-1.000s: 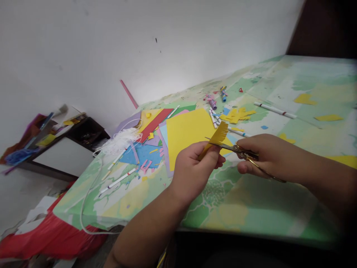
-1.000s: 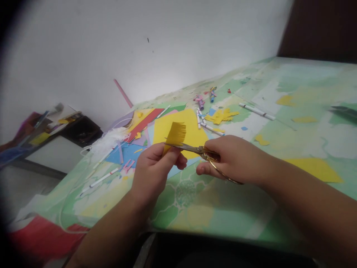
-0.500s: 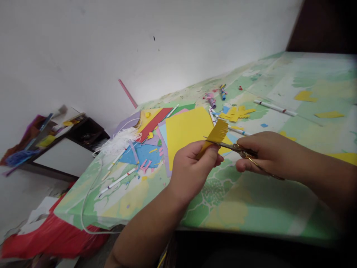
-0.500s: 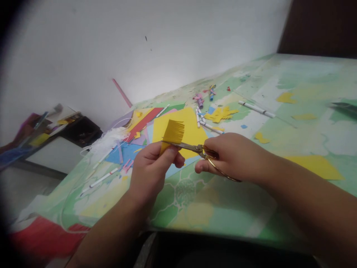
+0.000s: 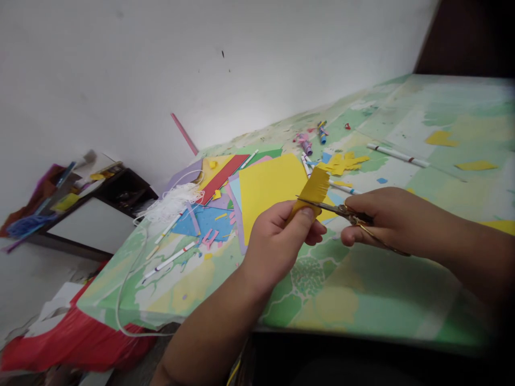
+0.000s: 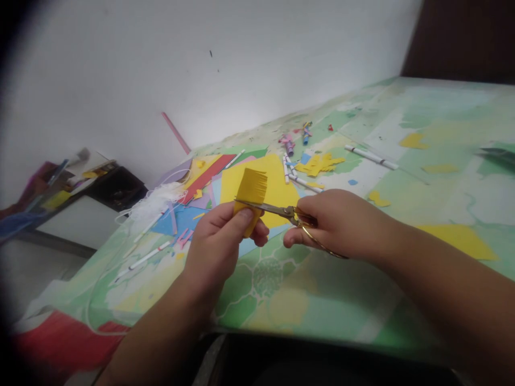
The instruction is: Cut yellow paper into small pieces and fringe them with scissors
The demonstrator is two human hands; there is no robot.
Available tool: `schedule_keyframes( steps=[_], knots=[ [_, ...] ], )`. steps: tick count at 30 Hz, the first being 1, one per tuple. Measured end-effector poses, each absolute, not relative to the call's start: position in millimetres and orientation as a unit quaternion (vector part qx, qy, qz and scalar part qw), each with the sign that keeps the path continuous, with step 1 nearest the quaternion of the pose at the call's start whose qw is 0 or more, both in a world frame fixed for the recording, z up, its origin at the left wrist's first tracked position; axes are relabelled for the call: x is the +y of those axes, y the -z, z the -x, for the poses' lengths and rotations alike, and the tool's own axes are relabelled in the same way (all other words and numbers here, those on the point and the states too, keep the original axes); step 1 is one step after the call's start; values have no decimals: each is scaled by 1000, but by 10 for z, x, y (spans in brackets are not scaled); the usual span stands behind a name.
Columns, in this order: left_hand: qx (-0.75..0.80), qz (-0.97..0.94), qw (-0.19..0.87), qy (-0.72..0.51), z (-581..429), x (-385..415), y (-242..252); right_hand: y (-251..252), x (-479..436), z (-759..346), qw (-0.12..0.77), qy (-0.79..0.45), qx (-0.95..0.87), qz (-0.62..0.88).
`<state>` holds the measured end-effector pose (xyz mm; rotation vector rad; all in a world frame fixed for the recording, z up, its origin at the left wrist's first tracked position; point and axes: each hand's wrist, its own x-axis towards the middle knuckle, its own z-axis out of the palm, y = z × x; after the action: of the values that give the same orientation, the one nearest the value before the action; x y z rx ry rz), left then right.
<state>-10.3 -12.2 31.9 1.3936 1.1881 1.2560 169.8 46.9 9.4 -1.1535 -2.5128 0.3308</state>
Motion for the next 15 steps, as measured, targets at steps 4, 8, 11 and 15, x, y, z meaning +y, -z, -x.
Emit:
schedule_keyframes(
  steps=[4, 8, 11, 15],
  knots=[
    [485, -558, 446, -504, 108, -99, -316, -98, 495, -1706, 165, -126, -886, 416],
    [491, -554, 434, -514, 106, -76, -306, -66, 516, -1720, 159, -126, -888, 412],
    [489, -541, 422, -538, 103, -68, -294, -36, 515, -1721, 171, -104, -899, 390],
    [492, -549, 423, -526, 88, -70, -279, -26, 497, -1699, 160, -112, -903, 383]
  ],
)
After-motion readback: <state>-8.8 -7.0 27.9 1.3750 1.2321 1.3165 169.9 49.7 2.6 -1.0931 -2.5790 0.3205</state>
